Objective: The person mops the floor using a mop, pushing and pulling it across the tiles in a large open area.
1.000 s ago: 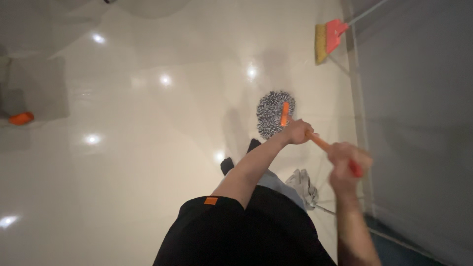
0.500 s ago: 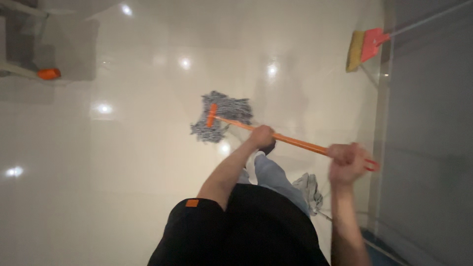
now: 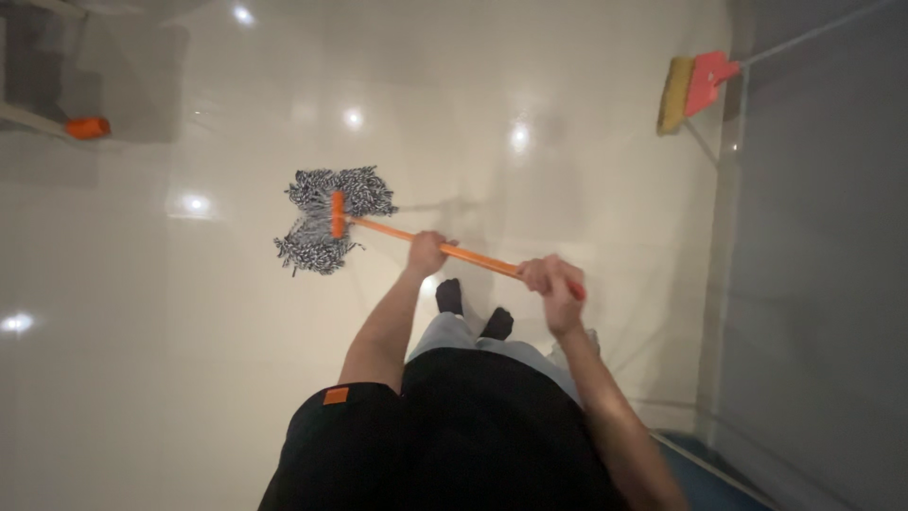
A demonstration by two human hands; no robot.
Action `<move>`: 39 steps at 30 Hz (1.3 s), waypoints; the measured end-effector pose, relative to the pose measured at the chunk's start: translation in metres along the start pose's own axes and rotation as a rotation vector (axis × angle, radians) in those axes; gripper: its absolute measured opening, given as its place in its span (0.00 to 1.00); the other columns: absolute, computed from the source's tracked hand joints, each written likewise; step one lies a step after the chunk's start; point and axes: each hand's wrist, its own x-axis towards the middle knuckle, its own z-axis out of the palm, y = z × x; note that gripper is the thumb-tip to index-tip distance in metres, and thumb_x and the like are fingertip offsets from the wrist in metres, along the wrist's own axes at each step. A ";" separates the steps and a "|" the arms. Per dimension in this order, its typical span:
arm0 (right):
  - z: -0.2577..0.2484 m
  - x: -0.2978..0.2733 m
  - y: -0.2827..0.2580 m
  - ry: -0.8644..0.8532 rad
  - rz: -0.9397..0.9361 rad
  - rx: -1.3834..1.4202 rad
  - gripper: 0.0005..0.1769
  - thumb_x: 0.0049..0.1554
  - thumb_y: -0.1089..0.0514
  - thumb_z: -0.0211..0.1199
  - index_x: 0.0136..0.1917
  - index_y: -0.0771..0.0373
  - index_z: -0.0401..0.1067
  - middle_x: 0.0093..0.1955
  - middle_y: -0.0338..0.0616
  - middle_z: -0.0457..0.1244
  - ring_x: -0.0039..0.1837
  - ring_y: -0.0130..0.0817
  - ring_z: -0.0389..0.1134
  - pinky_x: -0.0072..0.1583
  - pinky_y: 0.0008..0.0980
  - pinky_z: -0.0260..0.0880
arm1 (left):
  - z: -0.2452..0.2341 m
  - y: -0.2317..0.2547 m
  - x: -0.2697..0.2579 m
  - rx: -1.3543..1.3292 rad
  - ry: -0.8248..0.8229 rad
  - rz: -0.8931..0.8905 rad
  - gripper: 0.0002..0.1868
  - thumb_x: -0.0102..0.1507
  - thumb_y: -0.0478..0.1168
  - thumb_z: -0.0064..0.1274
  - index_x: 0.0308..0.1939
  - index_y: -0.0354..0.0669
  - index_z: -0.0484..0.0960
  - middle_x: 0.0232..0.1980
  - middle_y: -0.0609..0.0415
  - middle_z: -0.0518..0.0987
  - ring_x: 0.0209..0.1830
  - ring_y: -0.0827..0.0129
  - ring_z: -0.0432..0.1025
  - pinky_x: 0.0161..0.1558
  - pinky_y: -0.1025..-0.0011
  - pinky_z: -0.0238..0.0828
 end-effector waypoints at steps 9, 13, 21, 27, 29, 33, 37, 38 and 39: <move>-0.061 -0.045 -0.151 0.255 -0.170 -0.166 0.30 0.74 0.53 0.44 0.30 0.59 0.53 0.25 0.37 0.47 0.30 0.33 0.50 0.42 0.41 0.63 | 0.095 0.186 0.025 -0.329 -0.069 0.119 0.20 0.64 0.52 0.61 0.25 0.42 0.85 0.28 0.42 0.79 0.33 0.46 0.75 0.41 0.53 0.72; -0.054 -0.079 -0.205 0.280 -0.206 -0.382 0.27 0.73 0.59 0.44 0.30 0.60 0.52 0.26 0.36 0.48 0.31 0.29 0.47 0.43 0.37 0.60 | 0.122 0.270 0.023 -0.440 0.023 0.377 0.16 0.60 0.51 0.60 0.31 0.41 0.85 0.32 0.43 0.81 0.37 0.44 0.75 0.43 0.52 0.69; -0.068 -0.110 -0.171 0.036 -0.552 -0.907 0.09 0.64 0.68 0.55 0.42 0.76 0.63 0.31 0.48 0.59 0.31 0.38 0.60 0.35 0.36 0.57 | 0.146 0.359 0.004 -0.662 -0.233 0.368 0.21 0.63 0.52 0.62 0.28 0.37 0.80 0.32 0.42 0.78 0.35 0.46 0.74 0.41 0.57 0.72; -0.091 -0.129 -0.163 0.049 -0.551 -0.871 0.16 0.66 0.65 0.52 0.35 0.68 0.62 0.32 0.45 0.58 0.34 0.39 0.63 0.36 0.36 0.61 | 0.161 0.360 -0.007 -0.670 -0.188 0.463 0.19 0.60 0.52 0.62 0.29 0.39 0.81 0.33 0.45 0.80 0.38 0.46 0.75 0.43 0.56 0.72; -0.106 -0.141 -0.181 0.213 -0.384 -0.922 0.22 0.70 0.59 0.50 0.33 0.64 0.61 0.32 0.43 0.59 0.32 0.31 0.59 0.35 0.33 0.58 | 0.168 0.364 -0.004 -0.664 -0.293 0.391 0.19 0.62 0.53 0.62 0.31 0.39 0.82 0.34 0.44 0.80 0.38 0.47 0.76 0.45 0.57 0.73; -0.124 -0.140 -0.209 0.194 -0.412 -0.515 0.30 0.74 0.49 0.48 0.30 0.55 0.54 0.27 0.31 0.49 0.27 0.23 0.49 0.33 0.26 0.51 | 0.173 0.358 0.003 -0.477 -0.361 0.488 0.21 0.64 0.54 0.57 0.28 0.41 0.84 0.35 0.43 0.81 0.41 0.46 0.76 0.48 0.52 0.71; -0.131 -0.136 -0.215 0.255 -0.399 -0.356 0.34 0.74 0.48 0.49 0.27 0.54 0.48 0.23 0.29 0.42 0.24 0.22 0.41 0.31 0.27 0.44 | 0.164 0.322 -0.005 -0.363 -0.353 0.487 0.16 0.58 0.51 0.55 0.29 0.42 0.85 0.35 0.42 0.83 0.41 0.45 0.77 0.46 0.51 0.72; -0.131 -0.133 -0.212 0.272 -0.370 -0.299 0.36 0.75 0.48 0.49 0.27 0.53 0.45 0.22 0.29 0.39 0.24 0.22 0.38 0.31 0.28 0.41 | 0.159 0.308 -0.005 -0.360 -0.346 0.477 0.16 0.58 0.51 0.55 0.29 0.42 0.85 0.35 0.42 0.83 0.41 0.45 0.77 0.46 0.51 0.72; -0.131 -0.130 -0.204 0.260 -0.363 -0.295 0.36 0.75 0.48 0.49 0.27 0.53 0.45 0.22 0.29 0.39 0.24 0.22 0.39 0.31 0.28 0.41 | 0.156 0.294 -0.007 -0.308 -0.401 0.391 0.15 0.58 0.50 0.56 0.31 0.42 0.85 0.35 0.41 0.83 0.41 0.45 0.77 0.46 0.50 0.73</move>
